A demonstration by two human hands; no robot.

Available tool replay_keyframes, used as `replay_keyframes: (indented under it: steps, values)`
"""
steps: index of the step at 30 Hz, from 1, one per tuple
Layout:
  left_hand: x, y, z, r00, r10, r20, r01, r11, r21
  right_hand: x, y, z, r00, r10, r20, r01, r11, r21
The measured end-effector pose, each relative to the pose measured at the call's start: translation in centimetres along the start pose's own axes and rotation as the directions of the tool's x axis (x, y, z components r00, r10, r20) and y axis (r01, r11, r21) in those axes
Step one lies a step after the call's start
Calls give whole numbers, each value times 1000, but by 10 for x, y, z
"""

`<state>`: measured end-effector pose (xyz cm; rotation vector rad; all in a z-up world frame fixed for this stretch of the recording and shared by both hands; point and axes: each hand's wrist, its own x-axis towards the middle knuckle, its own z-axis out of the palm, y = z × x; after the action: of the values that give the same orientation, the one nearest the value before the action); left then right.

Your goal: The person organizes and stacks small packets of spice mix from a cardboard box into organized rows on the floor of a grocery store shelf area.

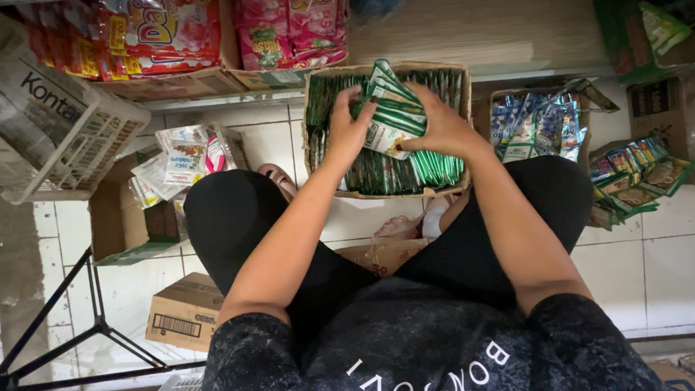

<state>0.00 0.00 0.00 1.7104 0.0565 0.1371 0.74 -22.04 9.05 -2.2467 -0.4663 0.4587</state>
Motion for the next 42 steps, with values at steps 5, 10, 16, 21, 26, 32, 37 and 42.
replay_keyframes:
  steps: [5,10,16,21,26,32,37,42]
  values:
    - [0,-7,6,996,8,90,-11,999,30,-5,-7,0,1000,3,4,-3,1000,-16]
    - [-3,-12,10,992,88,95,-102,983,153,-8,-9,0,1000,-14,-12,13,999,-43]
    - [-3,-7,8,992,62,112,-75,990,115,-9,-19,-3,999,37,1,-37,998,-45]
    - [-3,-8,9,989,110,103,-124,983,134,-8,-20,-2,999,35,-4,-35,997,-70]
    - [-4,-4,8,993,29,115,-40,994,99,-8,-19,-1,999,33,-16,-34,997,-72]
    - [-3,6,4,982,-102,160,99,995,27,-4,-12,0,1000,15,-8,-16,998,-68]
    - [-2,19,0,964,-68,255,94,991,-91,-4,-8,0,997,76,-4,-75,988,133]
    - [-4,31,-3,949,-93,302,161,964,-211,-9,-10,1,997,-8,-76,22,983,184]
